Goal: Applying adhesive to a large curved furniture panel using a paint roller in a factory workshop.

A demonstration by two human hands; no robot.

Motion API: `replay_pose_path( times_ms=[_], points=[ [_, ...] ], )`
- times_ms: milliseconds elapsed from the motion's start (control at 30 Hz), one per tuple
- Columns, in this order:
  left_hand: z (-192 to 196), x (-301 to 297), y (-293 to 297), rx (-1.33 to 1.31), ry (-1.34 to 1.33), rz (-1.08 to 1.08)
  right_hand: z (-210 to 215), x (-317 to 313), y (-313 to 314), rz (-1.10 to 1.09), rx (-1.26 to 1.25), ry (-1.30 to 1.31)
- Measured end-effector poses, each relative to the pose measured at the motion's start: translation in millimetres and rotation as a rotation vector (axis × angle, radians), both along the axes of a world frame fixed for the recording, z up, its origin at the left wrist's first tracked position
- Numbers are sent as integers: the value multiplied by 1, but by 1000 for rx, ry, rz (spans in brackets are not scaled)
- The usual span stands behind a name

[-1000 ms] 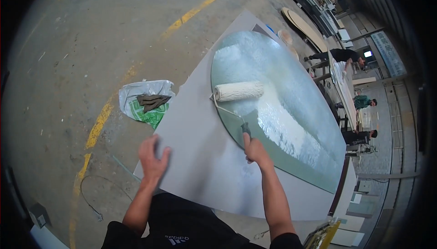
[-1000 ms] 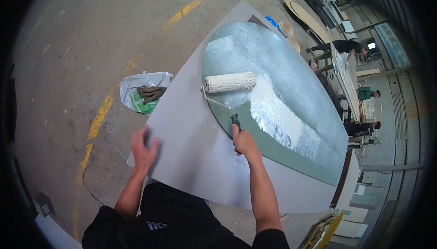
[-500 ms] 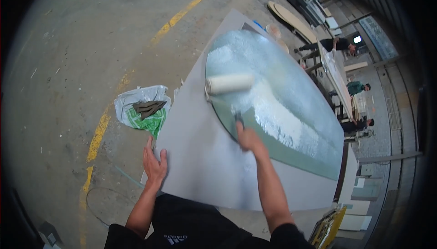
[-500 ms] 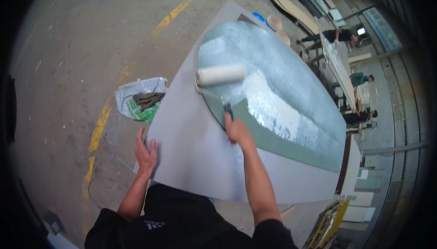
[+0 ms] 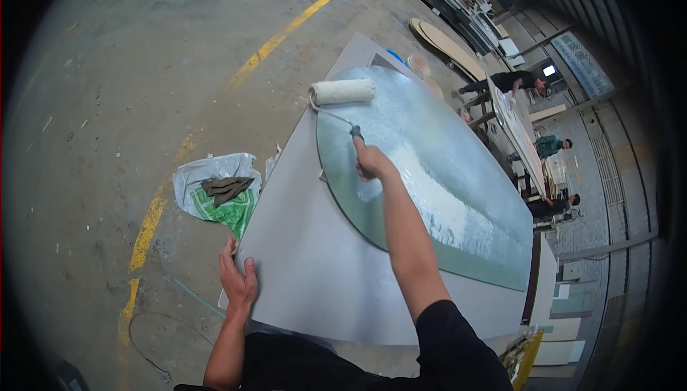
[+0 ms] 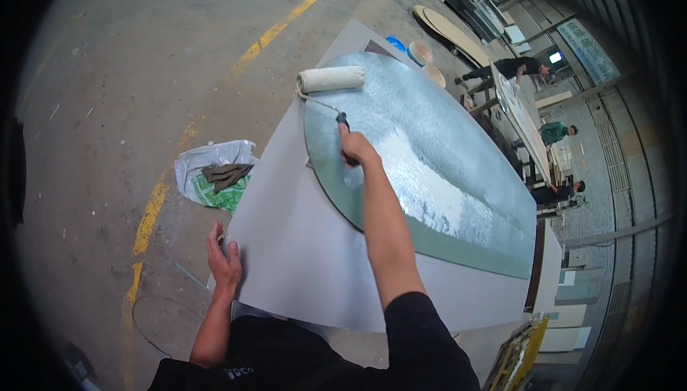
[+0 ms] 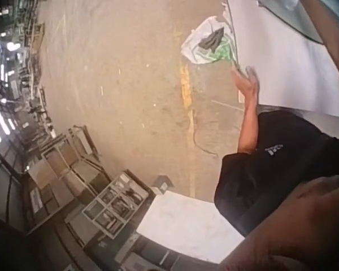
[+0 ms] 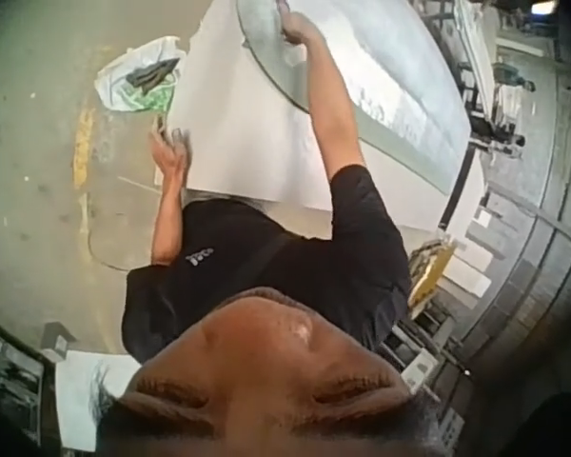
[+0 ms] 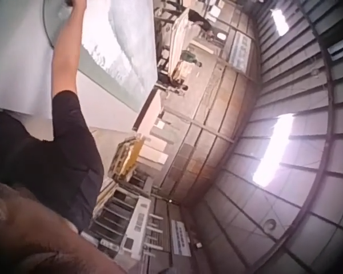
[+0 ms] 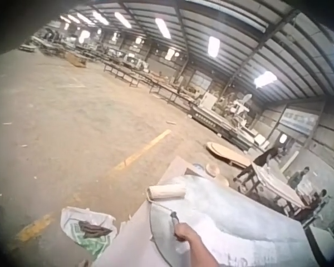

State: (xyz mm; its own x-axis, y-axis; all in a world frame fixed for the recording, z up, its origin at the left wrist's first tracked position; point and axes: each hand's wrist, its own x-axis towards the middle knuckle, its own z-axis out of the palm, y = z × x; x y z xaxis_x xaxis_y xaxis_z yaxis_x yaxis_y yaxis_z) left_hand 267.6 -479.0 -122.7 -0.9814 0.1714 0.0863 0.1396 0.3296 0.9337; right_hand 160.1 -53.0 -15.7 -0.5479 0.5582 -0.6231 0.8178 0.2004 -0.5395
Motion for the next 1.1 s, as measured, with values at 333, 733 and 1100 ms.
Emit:
replay_pose_path(
  times_ms=[333, 733, 1100],
  points=[
    [3, 0, 0, -92, 81, -107, 18, 132, -18, 261, 387, -240],
    [-3, -4, 5, 13, 99, -46, 1, 121, -29, 182, 310, -113],
    [73, 82, 109, 116, -236, -1137, 46, 383, -127, -353, 29, 50]
  ],
)
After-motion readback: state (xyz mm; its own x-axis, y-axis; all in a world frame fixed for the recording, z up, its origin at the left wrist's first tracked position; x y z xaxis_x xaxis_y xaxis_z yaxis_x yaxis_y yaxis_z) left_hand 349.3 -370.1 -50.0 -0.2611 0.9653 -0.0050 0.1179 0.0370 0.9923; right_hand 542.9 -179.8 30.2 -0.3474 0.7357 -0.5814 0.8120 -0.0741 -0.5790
